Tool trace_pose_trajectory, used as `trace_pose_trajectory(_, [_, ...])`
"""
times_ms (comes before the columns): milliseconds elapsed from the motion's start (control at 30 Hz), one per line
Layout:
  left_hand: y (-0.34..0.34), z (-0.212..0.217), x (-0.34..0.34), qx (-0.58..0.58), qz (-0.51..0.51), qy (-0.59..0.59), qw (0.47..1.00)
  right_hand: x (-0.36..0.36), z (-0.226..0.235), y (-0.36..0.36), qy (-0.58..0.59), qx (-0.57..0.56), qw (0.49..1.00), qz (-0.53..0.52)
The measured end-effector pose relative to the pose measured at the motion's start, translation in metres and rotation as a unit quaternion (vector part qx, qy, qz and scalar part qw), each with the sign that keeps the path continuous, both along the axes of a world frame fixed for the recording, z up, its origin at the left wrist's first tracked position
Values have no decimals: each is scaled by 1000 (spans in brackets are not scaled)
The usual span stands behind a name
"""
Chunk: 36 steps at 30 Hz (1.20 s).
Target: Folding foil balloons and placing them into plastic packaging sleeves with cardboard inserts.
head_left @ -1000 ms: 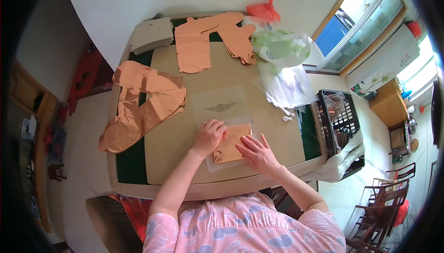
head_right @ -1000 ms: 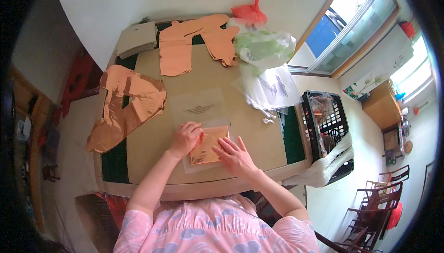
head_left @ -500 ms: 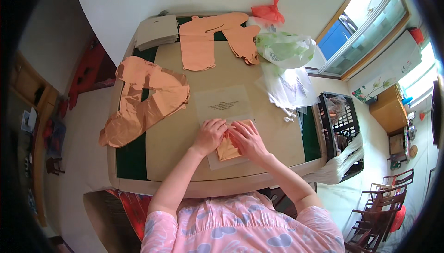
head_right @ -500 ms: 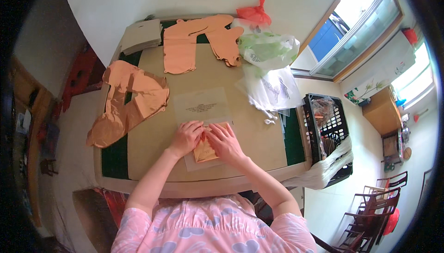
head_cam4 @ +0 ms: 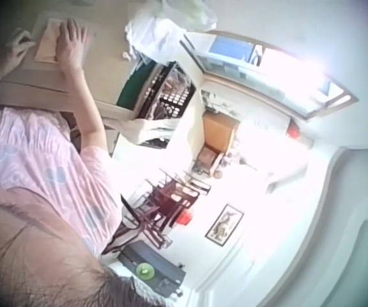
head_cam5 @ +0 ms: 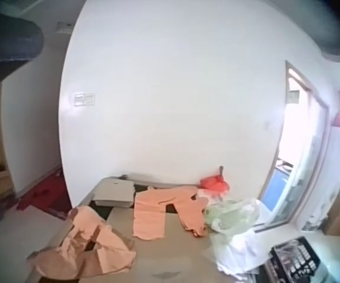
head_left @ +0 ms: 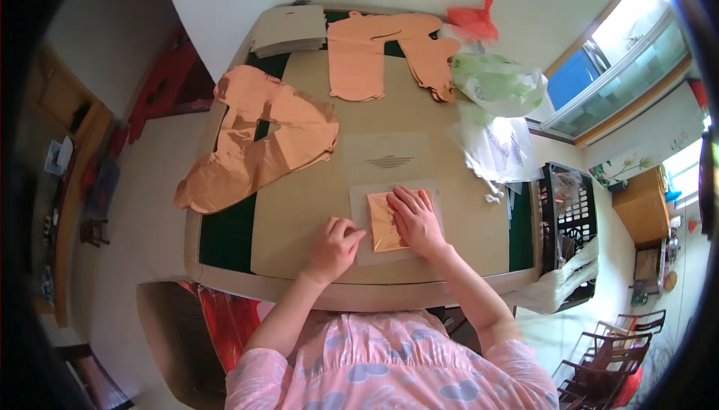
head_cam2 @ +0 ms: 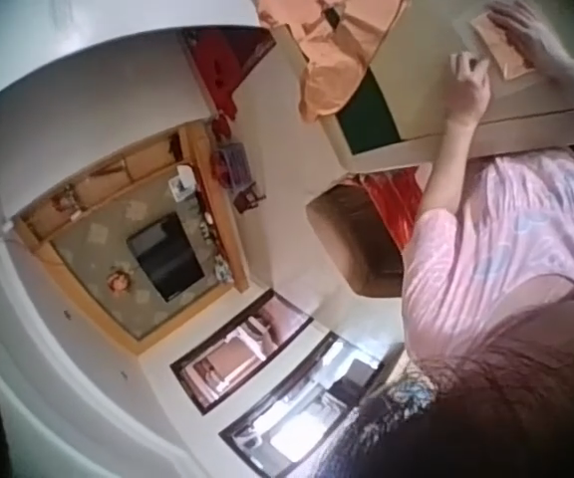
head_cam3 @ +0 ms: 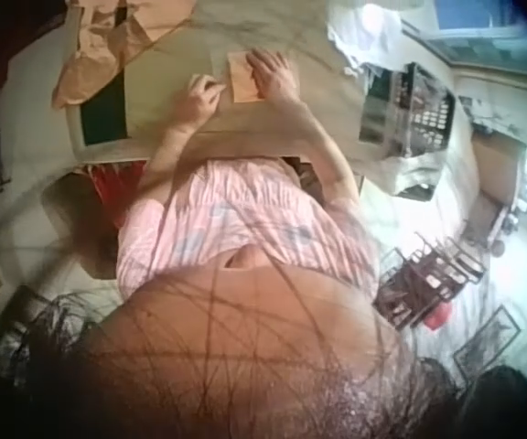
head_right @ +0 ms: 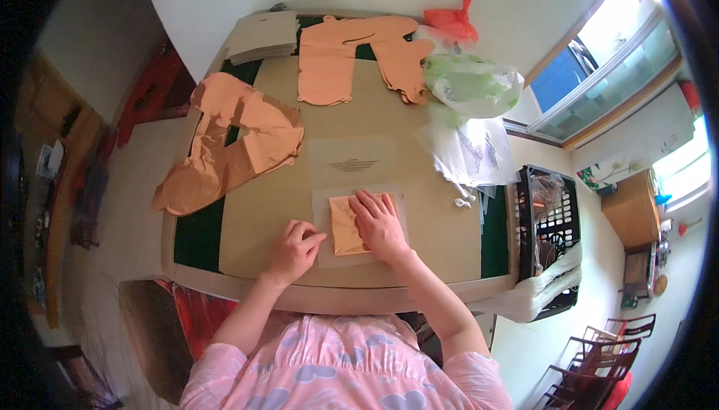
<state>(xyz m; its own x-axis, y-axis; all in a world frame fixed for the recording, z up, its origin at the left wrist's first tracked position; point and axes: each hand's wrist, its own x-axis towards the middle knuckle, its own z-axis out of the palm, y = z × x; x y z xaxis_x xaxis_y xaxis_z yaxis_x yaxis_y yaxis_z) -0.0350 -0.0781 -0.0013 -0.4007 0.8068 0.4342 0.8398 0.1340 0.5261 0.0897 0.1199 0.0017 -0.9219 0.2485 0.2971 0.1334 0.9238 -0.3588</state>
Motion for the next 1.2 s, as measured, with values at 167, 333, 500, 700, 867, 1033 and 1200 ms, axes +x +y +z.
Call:
trace_pose_trajectory(167, [10, 1, 0, -1, 18, -1, 1000, 0, -1, 0, -10, -6, 1000, -2])
trace_pose_trajectory(333, [8, -2, 0, -43, -9, 0, 999, 0, -2, 0, -16, -8, 1000, -2])
trace_pose_trajectory(500, [6, 9, 17, -26, -97, 78, 992, 1, -4, 1, -13, -8, 1000, -2])
trace_pose_trajectory(700, [8, 24, 29, -106, -113, 82, 985, 2, 0, 5, -4, -33, 999, 9])
trace_pose_trajectory(867, [21, 10, 42, -182, -103, 200, 957, 1, -1, 5, -5, -28, 999, 20])
trace_pose_trajectory(1033, [27, 11, 43, -229, -101, 246, 936, 3, -2, 6, -9, -24, 1000, 13])
trace_pose_trajectory(1200, [31, 12, 43, -188, -97, 222, 952, 2, -1, 5, -2, -25, 1000, 11])
